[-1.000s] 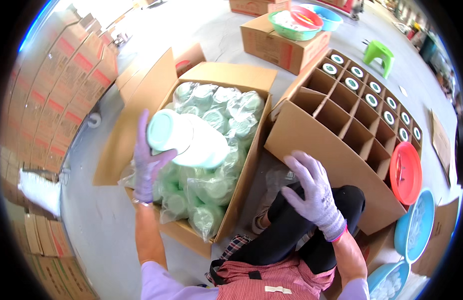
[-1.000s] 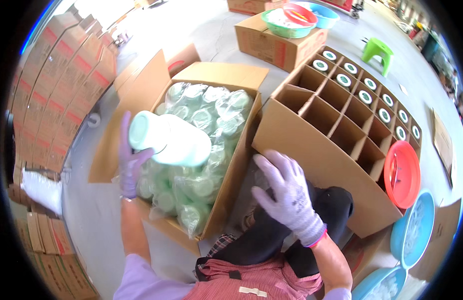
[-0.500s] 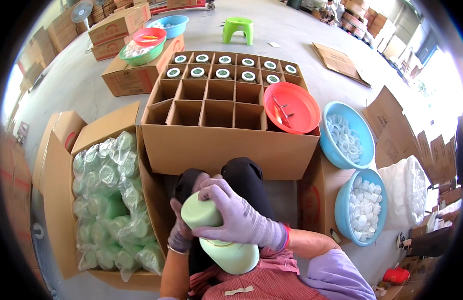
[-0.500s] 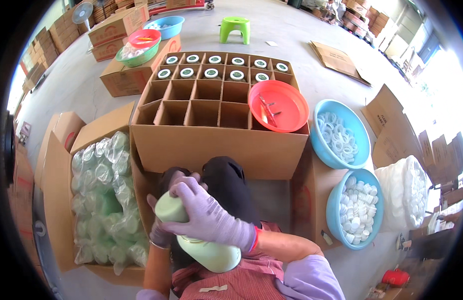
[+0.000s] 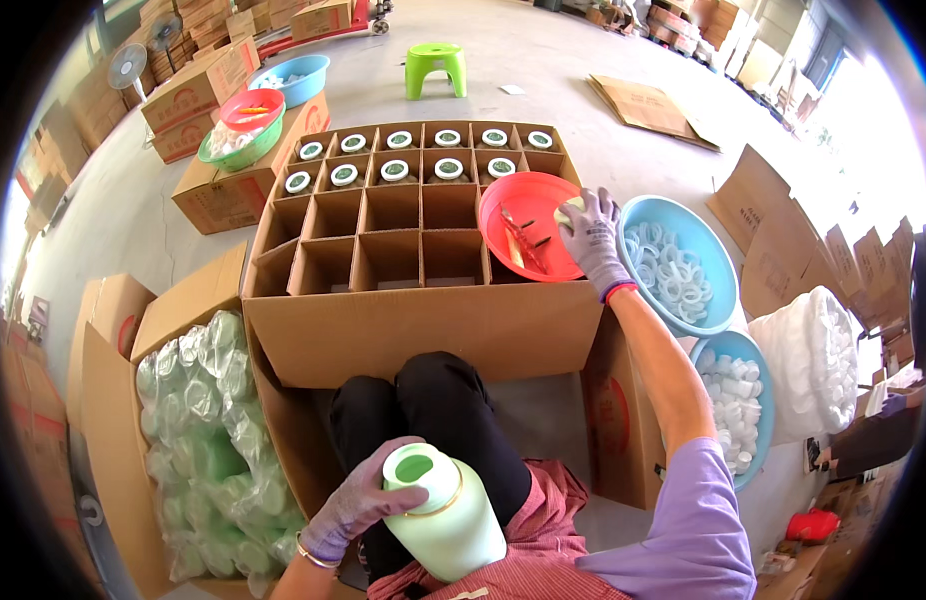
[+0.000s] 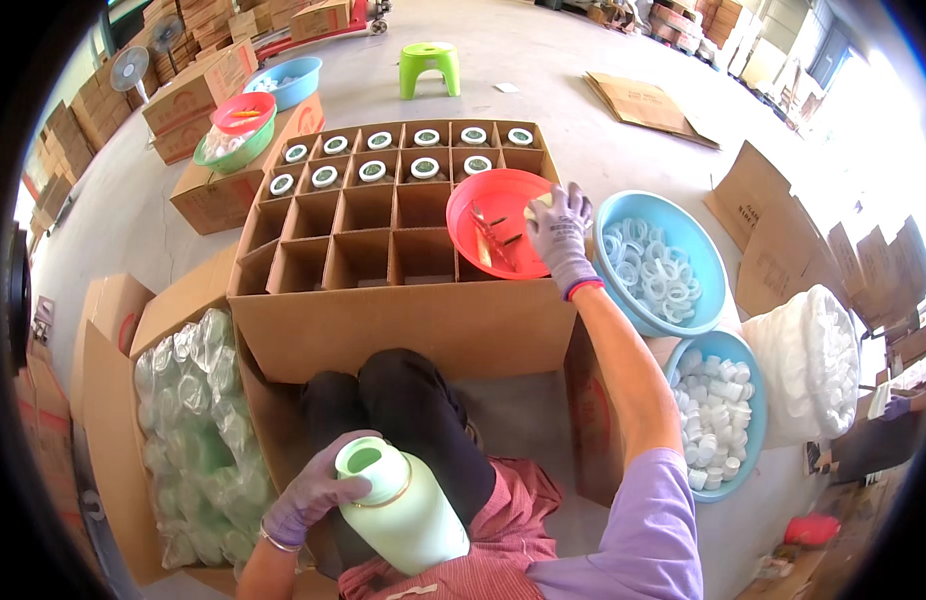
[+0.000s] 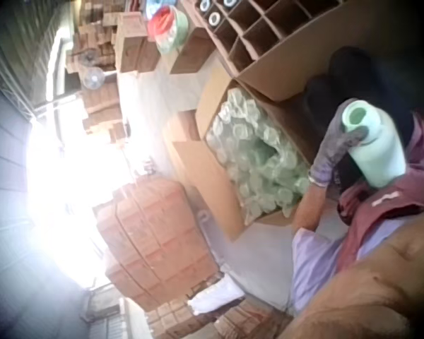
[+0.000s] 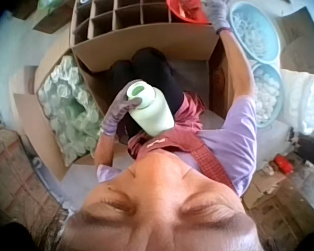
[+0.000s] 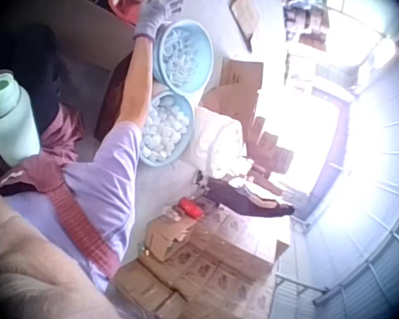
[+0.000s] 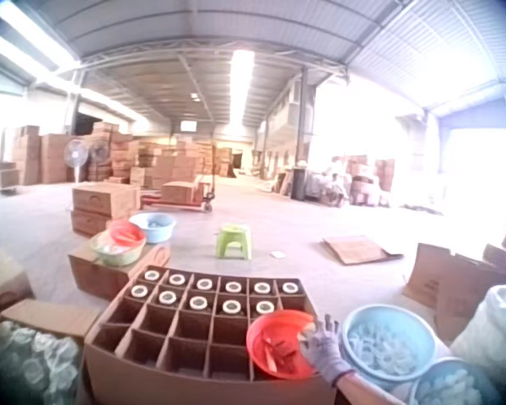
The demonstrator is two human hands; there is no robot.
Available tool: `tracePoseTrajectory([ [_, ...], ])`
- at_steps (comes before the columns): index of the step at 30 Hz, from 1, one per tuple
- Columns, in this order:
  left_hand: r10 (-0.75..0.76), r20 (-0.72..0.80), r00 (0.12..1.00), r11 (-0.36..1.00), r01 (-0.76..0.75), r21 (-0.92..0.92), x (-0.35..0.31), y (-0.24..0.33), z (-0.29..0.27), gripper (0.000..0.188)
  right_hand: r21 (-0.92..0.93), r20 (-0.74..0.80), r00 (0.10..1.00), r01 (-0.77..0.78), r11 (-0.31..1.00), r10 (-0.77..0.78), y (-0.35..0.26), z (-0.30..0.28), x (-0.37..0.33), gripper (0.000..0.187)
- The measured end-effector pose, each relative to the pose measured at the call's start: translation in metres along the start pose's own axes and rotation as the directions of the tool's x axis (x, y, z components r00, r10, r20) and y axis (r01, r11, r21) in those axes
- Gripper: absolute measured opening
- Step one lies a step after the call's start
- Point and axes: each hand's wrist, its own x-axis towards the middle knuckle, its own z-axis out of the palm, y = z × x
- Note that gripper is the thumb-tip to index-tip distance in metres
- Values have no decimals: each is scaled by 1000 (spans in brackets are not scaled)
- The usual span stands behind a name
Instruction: The person assembles light green thermos flasks by inserting a metal inner liner, screwing on the lid, and placing each completed unit into a plastic bag. The person then places the bagged thermos into a cardboard box.
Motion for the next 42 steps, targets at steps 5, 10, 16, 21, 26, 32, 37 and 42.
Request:
tracePoseTrajectory([
  [5, -56, 62, 997, 998, 53, 44, -1, 15, 7, 80, 118, 127, 921, 354, 928, -368, -44, 6, 3, 21],
  [10, 215, 44, 976, 950, -220, 220, -27, 59, 9, 79, -225, 308, 947, 165, 960, -91, -51, 13, 7, 16],
  [16, 671, -93, 736, 624, -492, 607, -71, 113, 16, 85, 73, 174, 984, 25, 997, -37, -98, 21, 25, 14],
  [21, 758, 45, 651, 333, -446, 831, -51, 108, 23, 82, 156, 443, 886, -227, 961, 137, -84, 53, 34, 25],
  [26, 785, 208, 583, 39, -382, 923, -54, 104, 22, 80, 624, 379, 901, -417, 661, 210, -82, -7, 31, 36],
  [32, 779, 402, 481, -286, -298, 911, -48, 95, 21, 77, 926, 375, 912, -378, 16, -169, -116, -77, -47, 23],
  [37, 768, 494, 408, -499, -103, 860, -34, 76, 18, 67, 854, 426, 853, -489, -176, -302, -152, -141, -108, 21],
  [42, 786, 460, 414, -515, 25, 857, -24, 62, 19, 63, 863, 483, 811, -504, 25, -330, -149, -177, -128, 49],
])
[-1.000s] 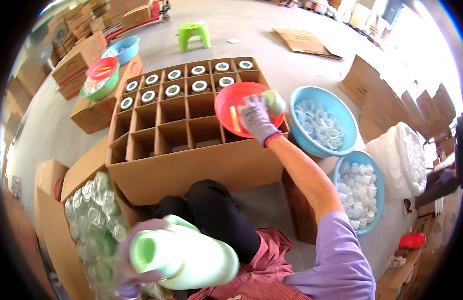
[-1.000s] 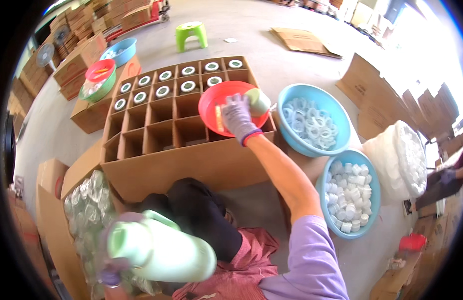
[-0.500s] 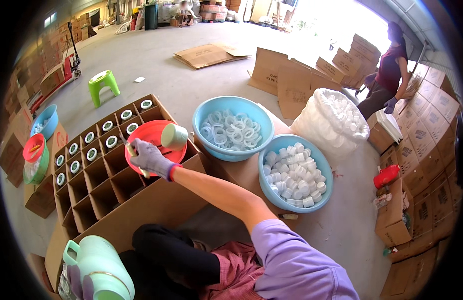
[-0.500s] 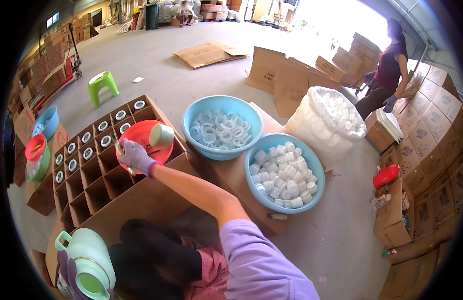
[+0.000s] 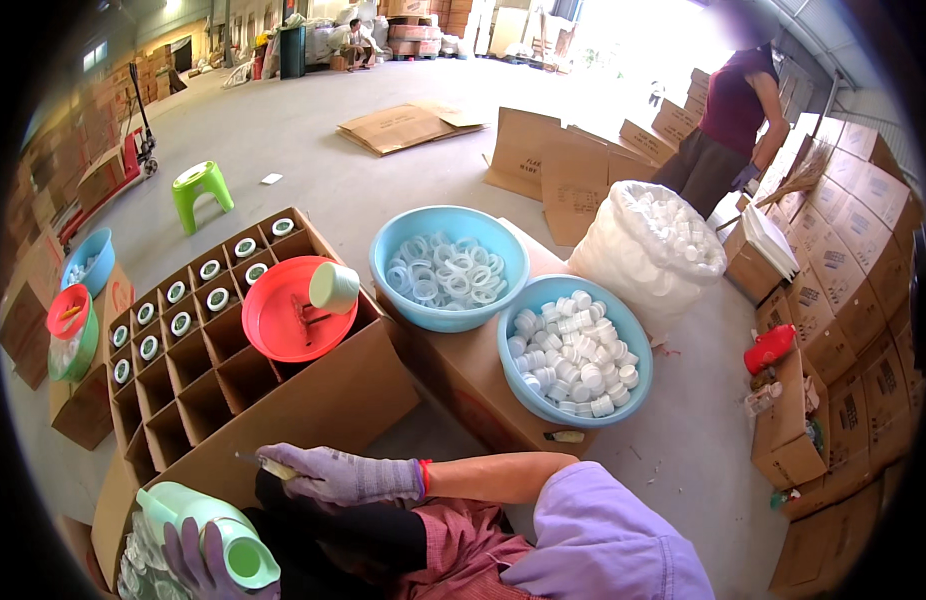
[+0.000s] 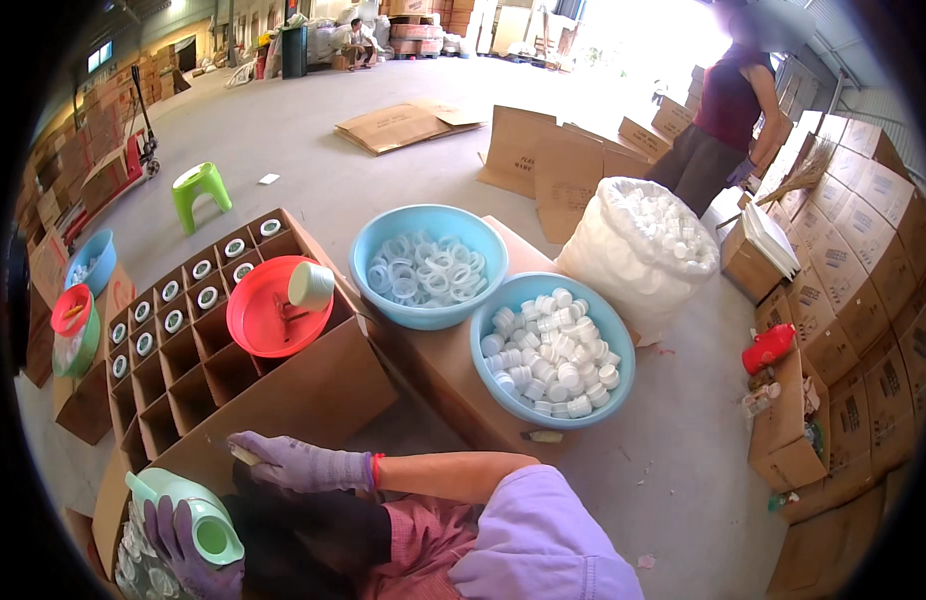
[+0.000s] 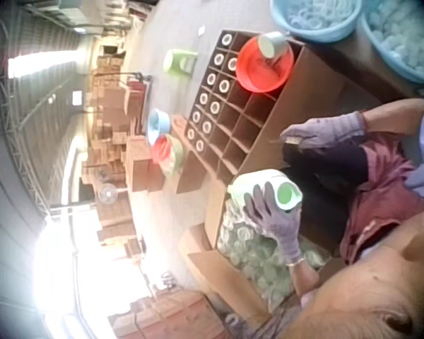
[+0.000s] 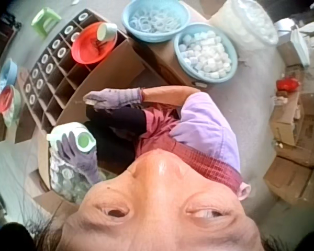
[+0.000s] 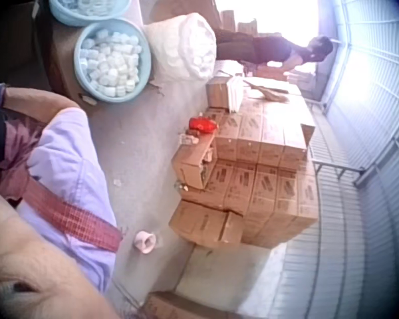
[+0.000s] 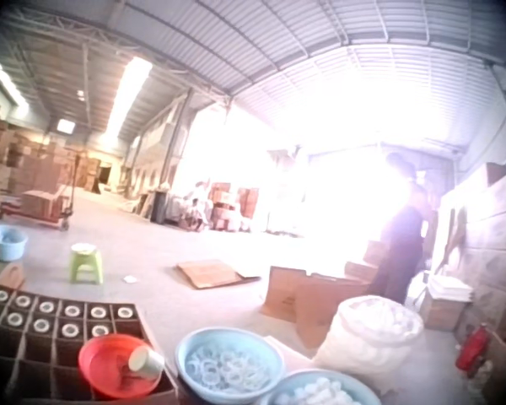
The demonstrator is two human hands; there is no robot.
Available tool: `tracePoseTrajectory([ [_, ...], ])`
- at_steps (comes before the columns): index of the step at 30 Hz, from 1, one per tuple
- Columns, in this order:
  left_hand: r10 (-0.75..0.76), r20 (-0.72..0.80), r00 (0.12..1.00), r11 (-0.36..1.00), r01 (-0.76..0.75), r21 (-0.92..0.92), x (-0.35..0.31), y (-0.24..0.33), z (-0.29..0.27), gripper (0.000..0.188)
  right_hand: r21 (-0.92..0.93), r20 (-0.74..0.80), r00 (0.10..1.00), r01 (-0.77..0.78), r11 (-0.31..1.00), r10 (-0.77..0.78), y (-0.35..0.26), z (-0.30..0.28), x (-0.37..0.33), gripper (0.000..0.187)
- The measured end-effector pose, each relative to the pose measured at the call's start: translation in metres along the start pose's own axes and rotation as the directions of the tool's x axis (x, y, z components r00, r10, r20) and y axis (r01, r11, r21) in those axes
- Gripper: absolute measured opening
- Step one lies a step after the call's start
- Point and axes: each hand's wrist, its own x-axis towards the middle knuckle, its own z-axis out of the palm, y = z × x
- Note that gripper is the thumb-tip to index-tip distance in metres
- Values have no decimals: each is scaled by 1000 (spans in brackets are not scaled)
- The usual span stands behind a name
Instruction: The person assembles light green thermos flasks by inserting a metal inner liner, screwing on the lid, and placing each completed unit into a plastic bag. The person then places the bagged thermos into a cardboard box.
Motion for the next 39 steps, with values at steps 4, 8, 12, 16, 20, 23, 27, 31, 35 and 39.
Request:
tracePoseTrajectory([
  [4, -53, 12, 999, 997, 52, 60, -6, 1, 6, 62, 111, -36, 993, -108, 988, 113, -27, -8, -19, 37],
  [8, -71, -26, 997, 989, 74, 129, -7, 5, 6, 60, 354, -644, 756, 430, 830, -117, -58, -72, -28, 20],
  [12, -159, -52, 986, 985, 162, 66, -32, -12, 29, 74, 295, -900, 405, 837, 460, -159, -83, -169, -29, 28],
  [16, -351, -15, 936, 936, 351, -30, -30, -11, 33, 69, 245, -492, 865, 248, 937, -100, -85, -63, -23, 40],
  [20, -318, 4, 948, 941, 316, -118, -7, -10, 43, 75, -15, 44, 993, -111, 994, 112, -41, -6, -31, 33],
  [23, -337, 40, 941, 938, 339, -76, -13, -12, 37, 79, -313, 136, 982, 167, 935, -129, -23, 21, -18, 25],
  [27, -318, 36, 948, 948, 318, -11, -19, -8, 36, 80, -546, 200, 931, 364, 755, -304, -12, 36, -5, 21],
  [31, -304, 57, 951, 953, 303, 23, -13, 5, 38, 78, -577, 288, 935, 342, 742, -207, -13, 43, 5, 21],
  [35, -282, 44, 958, 958, 279, 62, -12, 10, 42, 76, -563, 297, 919, 387, 730, -259, 1, 44, 10, 22],
  [39, -288, 35, 957, 956, 285, 69, -14, 9, 43, 76, -736, 316, 922, 386, 557, -222, 0, 43, 16, 34],
])
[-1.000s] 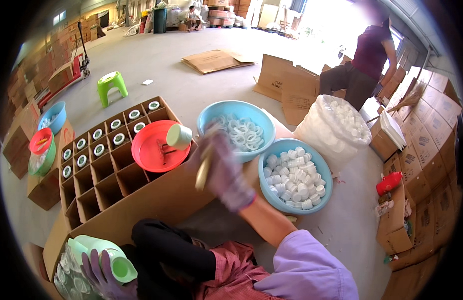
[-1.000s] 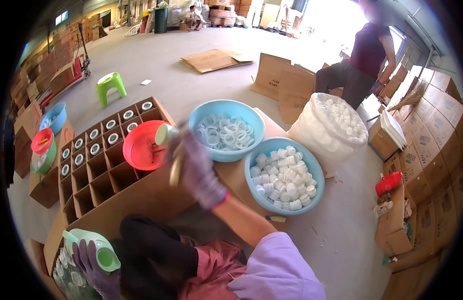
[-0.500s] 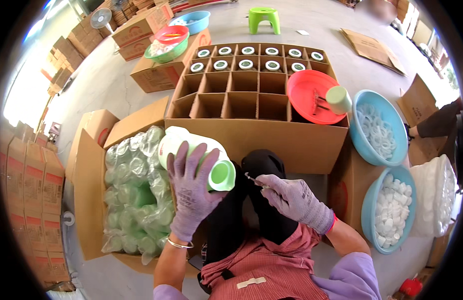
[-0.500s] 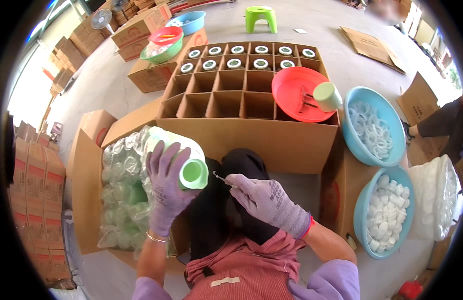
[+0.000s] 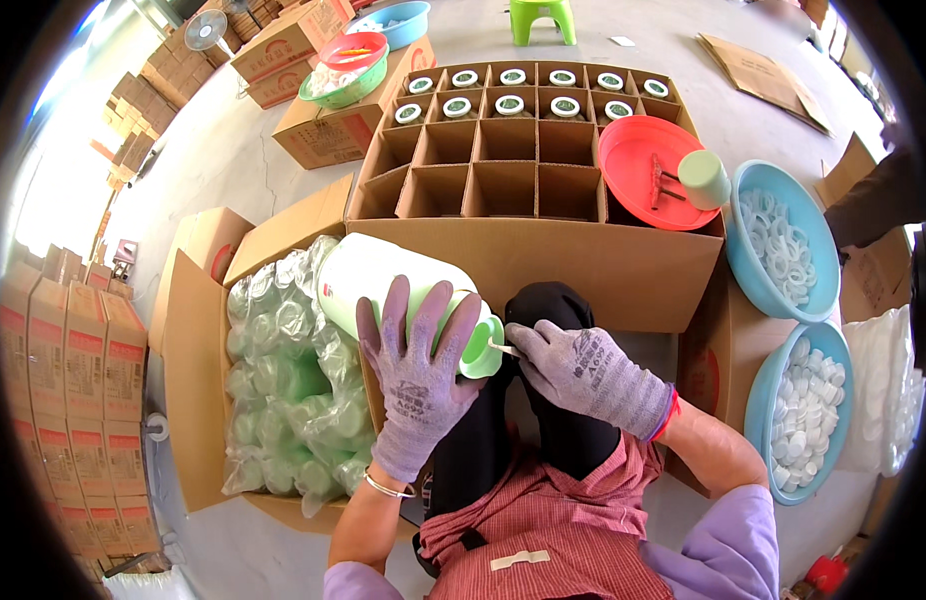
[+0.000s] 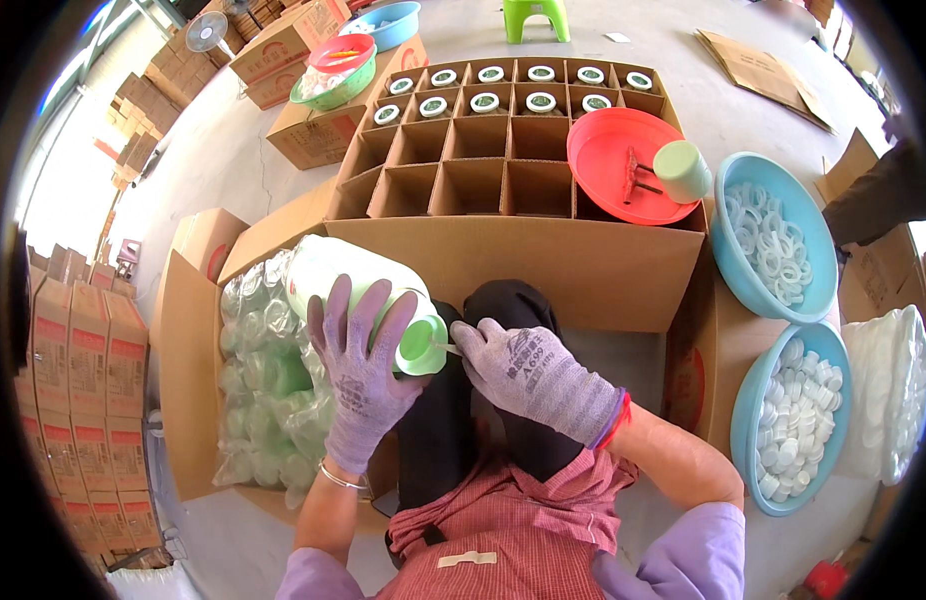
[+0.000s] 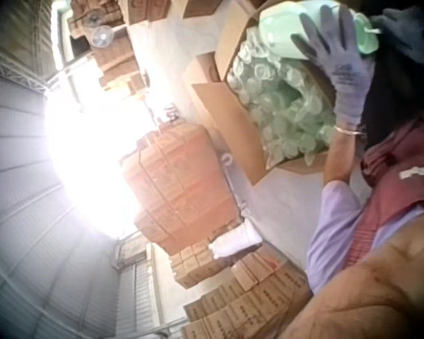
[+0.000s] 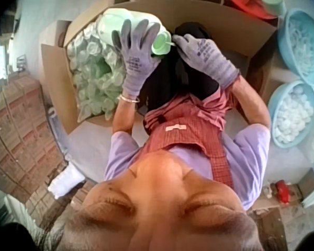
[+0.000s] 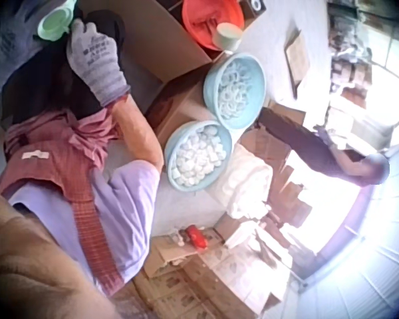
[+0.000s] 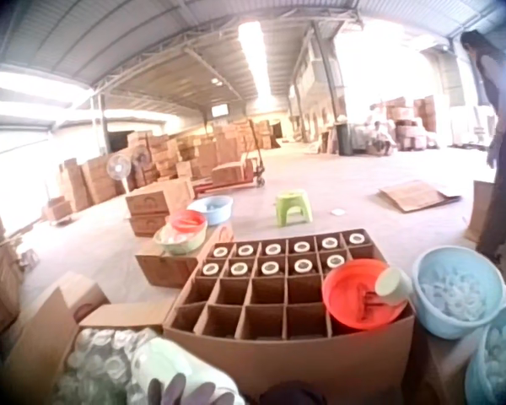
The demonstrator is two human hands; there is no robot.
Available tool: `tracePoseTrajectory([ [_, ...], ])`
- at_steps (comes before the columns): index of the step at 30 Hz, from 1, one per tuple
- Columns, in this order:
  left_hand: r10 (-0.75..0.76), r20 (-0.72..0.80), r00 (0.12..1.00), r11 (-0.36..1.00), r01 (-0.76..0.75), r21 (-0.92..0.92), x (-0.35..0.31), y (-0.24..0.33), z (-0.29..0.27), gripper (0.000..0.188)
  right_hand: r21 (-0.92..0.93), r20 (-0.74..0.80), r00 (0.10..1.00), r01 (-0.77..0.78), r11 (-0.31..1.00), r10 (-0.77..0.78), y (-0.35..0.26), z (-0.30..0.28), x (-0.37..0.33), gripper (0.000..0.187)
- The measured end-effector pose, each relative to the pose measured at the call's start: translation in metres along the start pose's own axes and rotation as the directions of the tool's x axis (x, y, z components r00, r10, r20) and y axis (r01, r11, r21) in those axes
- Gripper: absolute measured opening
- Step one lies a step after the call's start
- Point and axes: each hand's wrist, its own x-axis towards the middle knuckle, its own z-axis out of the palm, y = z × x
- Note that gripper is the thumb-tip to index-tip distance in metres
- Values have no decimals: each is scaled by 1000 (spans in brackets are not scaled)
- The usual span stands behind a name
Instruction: The person assembles light green thermos flasks by inserting a metal inner liner, screwing on the lid, and placing each completed unit into a plastic bag. The person then places the bagged thermos into a cardboard box.
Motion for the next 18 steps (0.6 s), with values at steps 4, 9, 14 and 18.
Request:
tracePoseTrajectory([
  [4, 3, -2, 1000, 1000, -3, 16, -1, 1, 1, 74, -20, 92, 996, 9, 1000, -8, 0, -3, 7, 24],
  [9, 16, -6, 1000, 999, -16, 42, -2, 5, 5, 73, -35, 24, 999, 39, 999, -38, -1, -7, 10, 14],
  [14, 21, -63, 998, 994, -13, 111, -14, 11, 15, 66, -88, 64, 993, -90, 992, 96, -13, -4, 7, 9],
  [18, 39, -167, 985, 982, -7, 189, -34, 12, 27, 59, 45, 88, 989, -125, 991, 120, -15, 13, -1, 10],
])
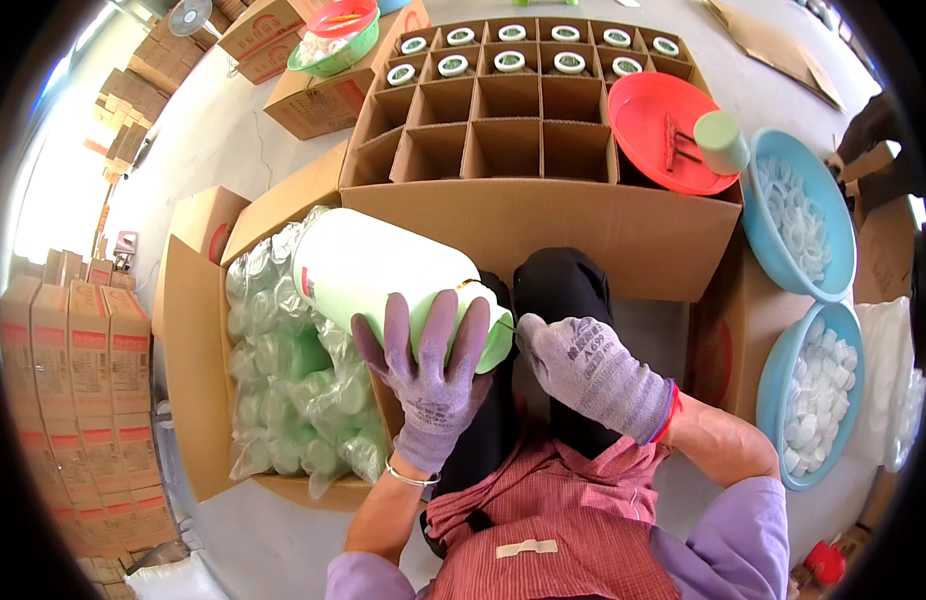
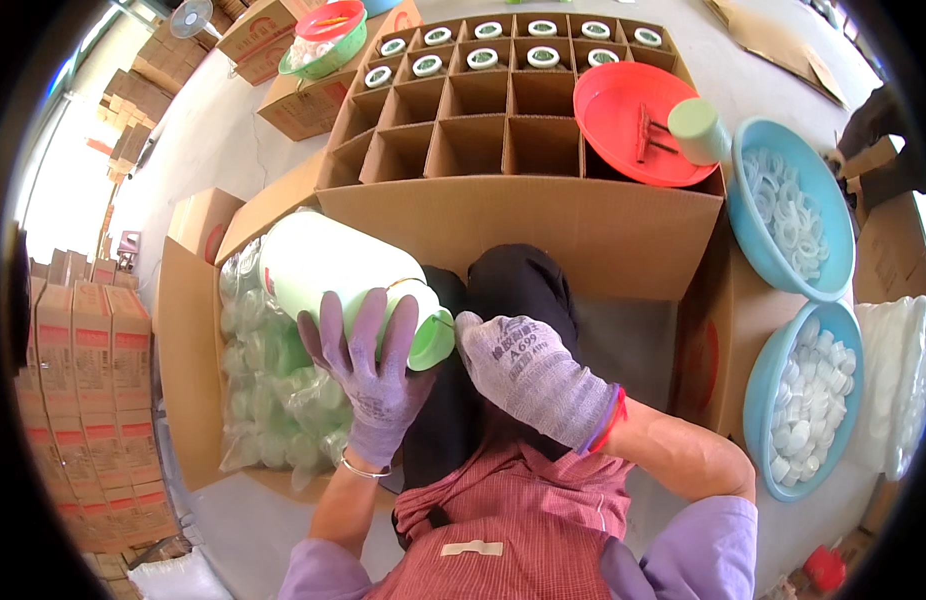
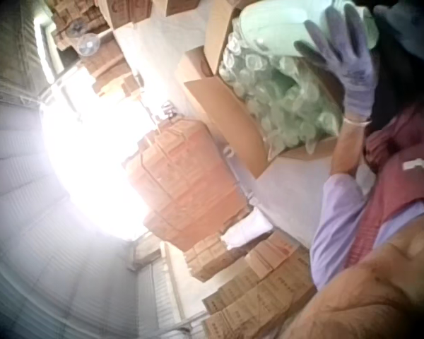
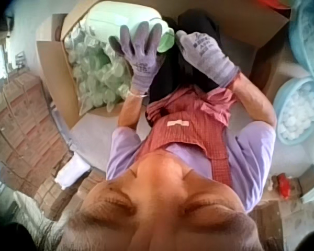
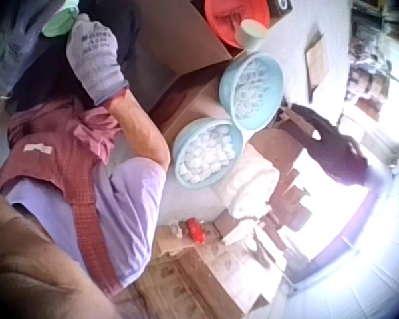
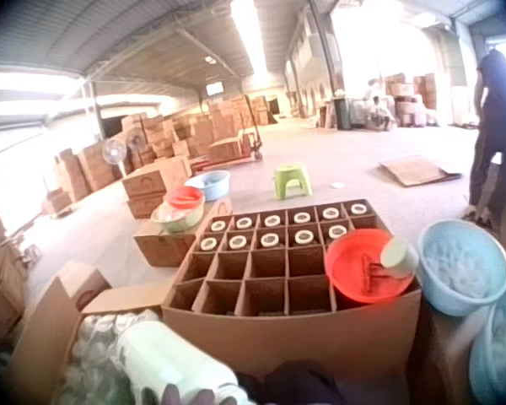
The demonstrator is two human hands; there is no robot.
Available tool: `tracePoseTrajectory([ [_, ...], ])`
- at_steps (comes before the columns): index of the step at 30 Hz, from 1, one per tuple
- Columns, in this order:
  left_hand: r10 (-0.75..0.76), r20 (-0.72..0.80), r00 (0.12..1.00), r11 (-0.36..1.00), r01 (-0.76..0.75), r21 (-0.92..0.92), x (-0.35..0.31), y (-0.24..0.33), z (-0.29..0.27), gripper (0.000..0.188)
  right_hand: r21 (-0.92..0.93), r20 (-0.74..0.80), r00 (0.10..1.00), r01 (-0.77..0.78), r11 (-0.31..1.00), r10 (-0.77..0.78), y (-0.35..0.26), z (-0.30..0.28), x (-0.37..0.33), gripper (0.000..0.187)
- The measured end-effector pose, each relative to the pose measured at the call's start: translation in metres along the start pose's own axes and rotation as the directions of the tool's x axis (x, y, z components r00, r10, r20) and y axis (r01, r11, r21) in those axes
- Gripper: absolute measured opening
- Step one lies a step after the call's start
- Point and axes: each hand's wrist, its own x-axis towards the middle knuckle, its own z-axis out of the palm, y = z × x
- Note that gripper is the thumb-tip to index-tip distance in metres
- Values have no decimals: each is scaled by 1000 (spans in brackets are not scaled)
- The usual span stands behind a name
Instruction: The person assembles light green thermos flasks by inserting a metal inner liner, screwing on the lid, and placing each completed unit into a plastic bag. The person then places the bagged thermos into a cardboard box.
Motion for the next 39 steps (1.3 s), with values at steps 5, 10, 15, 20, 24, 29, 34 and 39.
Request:
tracePoseTrajectory([
  [5, -77, -43, 996, 997, 76, -12, -10, 3, 3, 63, 525, 203, 972, -208, 825, 116, 0, 9, 4, 26],
  [10, -119, -61, 991, 993, 120, 12, -22, 2, 12, 61, 657, 620, 765, -627, 419, 172, -12, -10, 11, 34],
  [15, -79, -62, 995, 994, 83, 75, -30, 1, 16, 67, 684, 712, 702, -699, 207, 17, -5, 9, 10, 36],
  [20, -179, -114, 977, 984, 180, -2, -40, -4, 25, 49, 624, 706, 673, -738, -256, -218, -12, 27, 7, 25],
  [24, -185, -138, 973, 982, 177, -70, -45, -6, 25, 58, 324, 541, 671, -723, -610, -507, -13, 62, 0, 21],
  [29, -218, -258, 941, 962, 163, -218, -27, 4, 23, 77, -54, 16, 864, -502, -863, -503, -57, 91, -11, 32],
  [34, -160, -171, 972, 974, 128, -188, -23, -2, 11, 92, 624, 545, 835, -463, -629, -75, -61, 23, -6, 27],
  [39, -155, -202, 967, 968, 108, -227, -23, -11, 22, 92, 773, 581, 814, -550, -316, 4, -53, 0, -1, 27],
])
